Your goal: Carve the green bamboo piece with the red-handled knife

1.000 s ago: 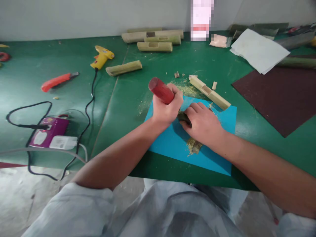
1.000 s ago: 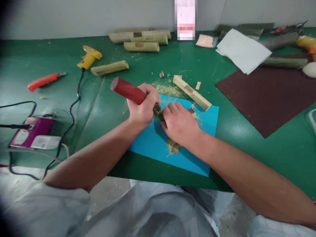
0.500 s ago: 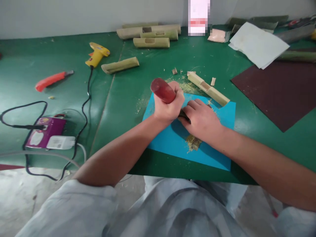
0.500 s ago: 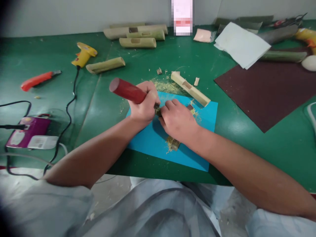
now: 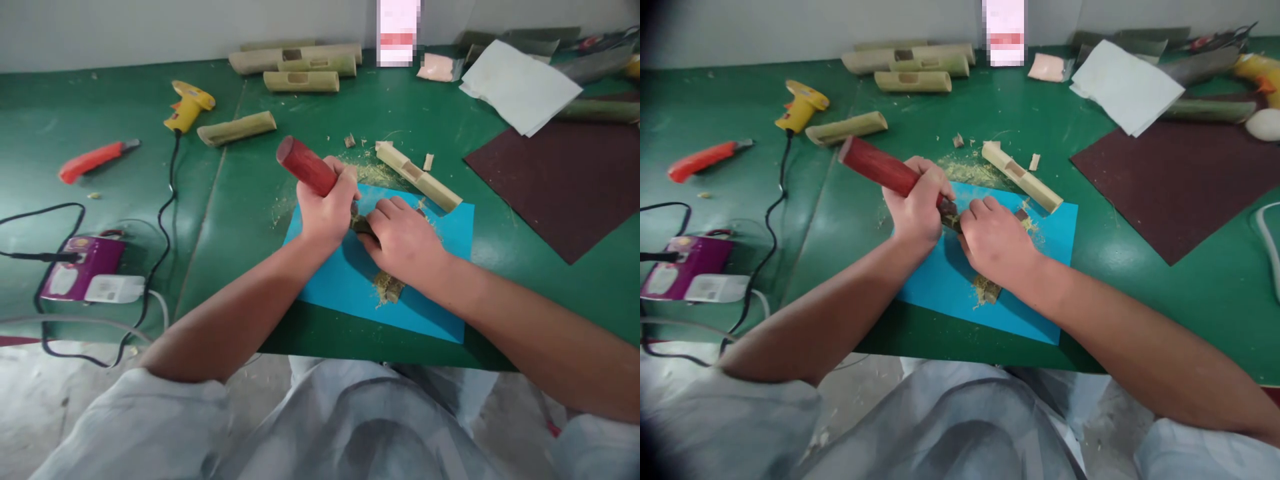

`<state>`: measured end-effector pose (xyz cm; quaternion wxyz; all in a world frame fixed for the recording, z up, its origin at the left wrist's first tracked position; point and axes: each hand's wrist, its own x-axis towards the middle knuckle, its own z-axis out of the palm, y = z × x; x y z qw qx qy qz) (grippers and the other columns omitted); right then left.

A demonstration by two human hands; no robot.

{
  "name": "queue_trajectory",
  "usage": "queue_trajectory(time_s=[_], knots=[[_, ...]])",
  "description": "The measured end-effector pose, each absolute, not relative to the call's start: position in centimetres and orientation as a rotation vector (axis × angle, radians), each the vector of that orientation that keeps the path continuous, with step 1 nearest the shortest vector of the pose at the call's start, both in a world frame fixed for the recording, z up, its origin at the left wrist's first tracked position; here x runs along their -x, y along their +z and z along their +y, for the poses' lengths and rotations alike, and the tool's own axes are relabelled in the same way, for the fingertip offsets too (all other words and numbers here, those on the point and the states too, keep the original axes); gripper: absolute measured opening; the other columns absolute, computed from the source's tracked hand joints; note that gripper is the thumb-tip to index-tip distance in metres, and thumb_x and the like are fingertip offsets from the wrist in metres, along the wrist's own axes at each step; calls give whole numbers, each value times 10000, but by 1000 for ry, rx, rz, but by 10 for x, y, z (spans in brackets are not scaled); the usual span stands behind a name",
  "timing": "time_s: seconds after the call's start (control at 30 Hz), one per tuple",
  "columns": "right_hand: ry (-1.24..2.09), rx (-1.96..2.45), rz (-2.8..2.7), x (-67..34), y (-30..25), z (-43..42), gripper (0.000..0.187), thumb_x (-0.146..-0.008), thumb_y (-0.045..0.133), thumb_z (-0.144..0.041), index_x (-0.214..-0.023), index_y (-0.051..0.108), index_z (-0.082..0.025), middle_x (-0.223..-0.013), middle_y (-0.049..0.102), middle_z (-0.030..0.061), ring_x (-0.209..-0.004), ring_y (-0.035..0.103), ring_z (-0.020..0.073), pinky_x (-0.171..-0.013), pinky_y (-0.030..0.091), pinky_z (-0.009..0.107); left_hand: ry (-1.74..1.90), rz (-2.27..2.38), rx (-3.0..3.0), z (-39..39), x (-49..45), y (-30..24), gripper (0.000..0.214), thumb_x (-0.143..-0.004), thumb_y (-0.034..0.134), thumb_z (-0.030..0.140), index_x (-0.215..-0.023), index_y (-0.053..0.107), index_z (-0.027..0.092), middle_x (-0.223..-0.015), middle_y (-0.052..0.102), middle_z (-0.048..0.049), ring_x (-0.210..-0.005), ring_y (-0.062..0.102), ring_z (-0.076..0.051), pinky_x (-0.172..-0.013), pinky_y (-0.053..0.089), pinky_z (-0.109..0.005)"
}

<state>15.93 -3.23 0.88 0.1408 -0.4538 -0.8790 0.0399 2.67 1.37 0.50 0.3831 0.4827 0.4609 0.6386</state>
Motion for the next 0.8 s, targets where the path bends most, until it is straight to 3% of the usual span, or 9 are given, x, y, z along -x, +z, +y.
queue_trajectory(time_s=[0.4, 0.6, 0.8], knots=[[140, 1262, -2497, -161, 1, -31, 202, -1006, 548, -251, -937, 699, -137, -925, 661, 122, -901, 519, 264, -739, 352, 378, 1646, 1042, -1538, 14, -28, 6, 383, -815, 651, 149, -503, 436, 202, -495, 437, 33, -482, 389, -91, -490, 305, -280], [120, 1273, -2550, -159, 5, -31, 200, -1001, 554, -247, -980, 709, -122, -961, 676, 138, -932, 538, 281, -751, 369, 388, 1656, 1143, -1338, 17, -25, -2, 404, -757, 637, 117, -457, 386, 214, -420, 354, 51, -416, 304, -76, -439, 191, -312], [108, 1327, -2573, -158, 8, -32, 191, -1001, 543, -232, -1003, 701, -125, -974, 682, 141, -950, 560, 296, -751, 384, 390, 1692, 1127, -1205, 21, -22, -8, 383, -848, 640, 184, -515, 457, 226, -469, 419, 42, -445, 377, -90, -466, 275, -320]])
